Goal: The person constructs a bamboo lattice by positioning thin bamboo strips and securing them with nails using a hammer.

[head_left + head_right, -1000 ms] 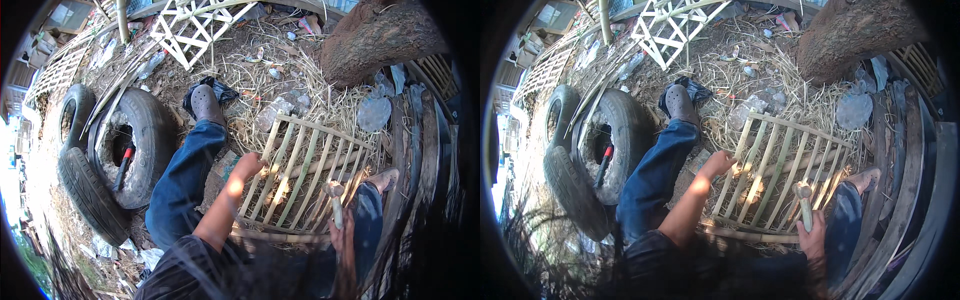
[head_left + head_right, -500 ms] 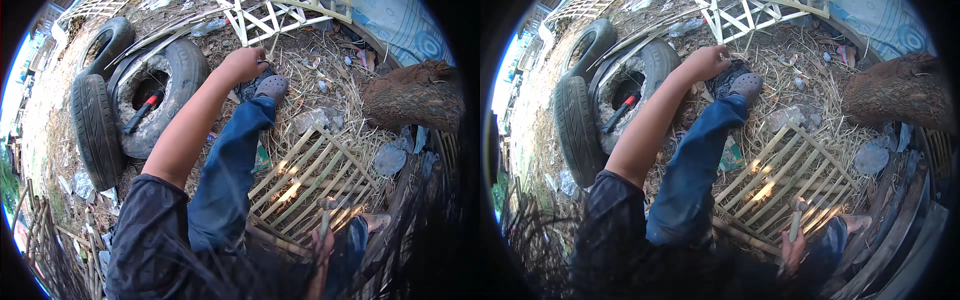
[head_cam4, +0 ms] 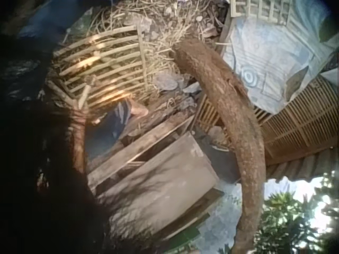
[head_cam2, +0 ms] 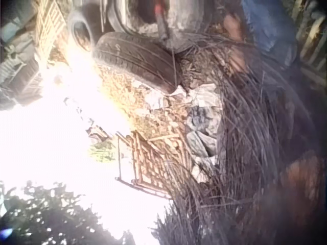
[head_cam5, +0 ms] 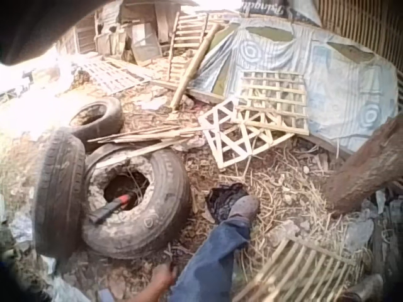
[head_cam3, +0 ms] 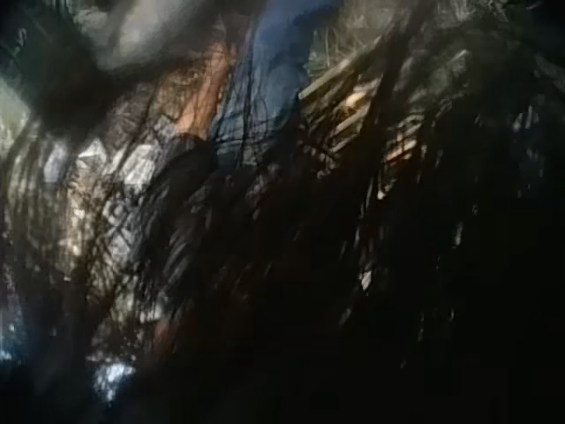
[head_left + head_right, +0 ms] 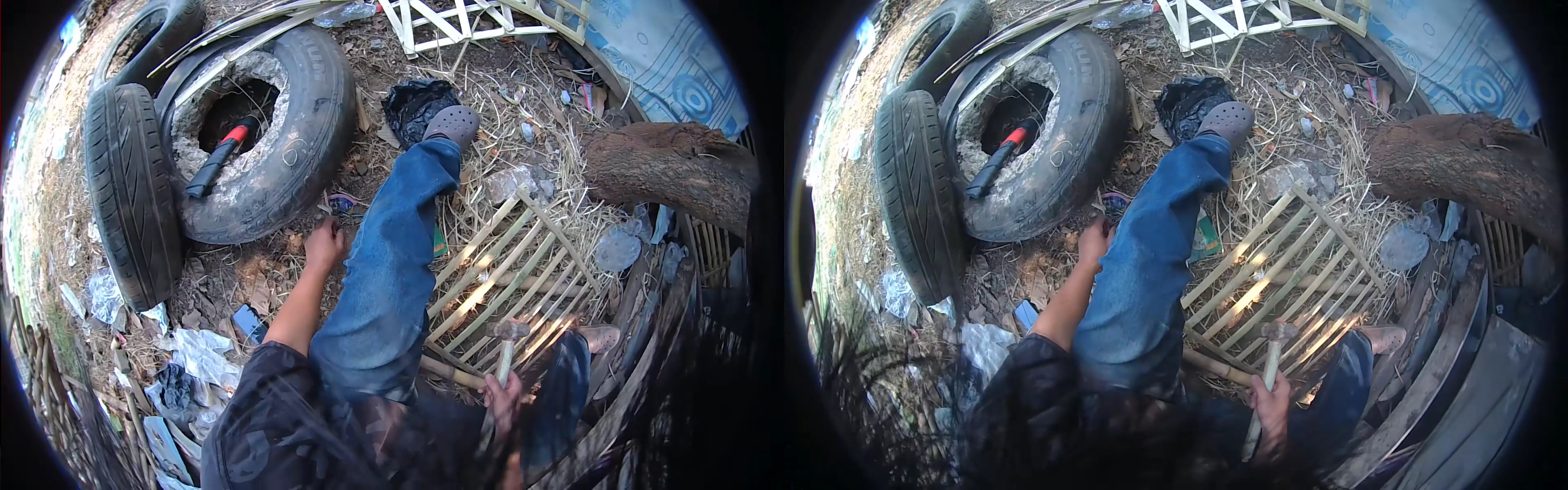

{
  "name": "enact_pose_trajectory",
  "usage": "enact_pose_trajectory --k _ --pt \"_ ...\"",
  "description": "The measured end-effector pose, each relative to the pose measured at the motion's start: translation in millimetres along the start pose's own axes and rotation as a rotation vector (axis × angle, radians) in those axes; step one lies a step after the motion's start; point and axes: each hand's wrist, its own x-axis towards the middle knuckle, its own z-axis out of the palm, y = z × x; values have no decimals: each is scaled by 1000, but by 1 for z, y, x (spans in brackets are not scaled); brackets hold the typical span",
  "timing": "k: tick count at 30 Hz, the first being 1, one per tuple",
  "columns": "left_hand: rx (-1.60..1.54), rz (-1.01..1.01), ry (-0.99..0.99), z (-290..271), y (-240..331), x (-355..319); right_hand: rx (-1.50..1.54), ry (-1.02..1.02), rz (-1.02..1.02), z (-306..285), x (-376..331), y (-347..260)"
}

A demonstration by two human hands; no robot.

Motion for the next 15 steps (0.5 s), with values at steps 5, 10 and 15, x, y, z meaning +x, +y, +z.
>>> enact_pose_trajectory --k 5,10,15 --pt "161 199 151 2 -18 32 -34 7 40 25 -25 6" --pt "289 314 88 -3 -38 52 -60 -15 27 24 -33 22" --pt "356 428 120 5 -78 72 26 -54 35 25 -34 18"
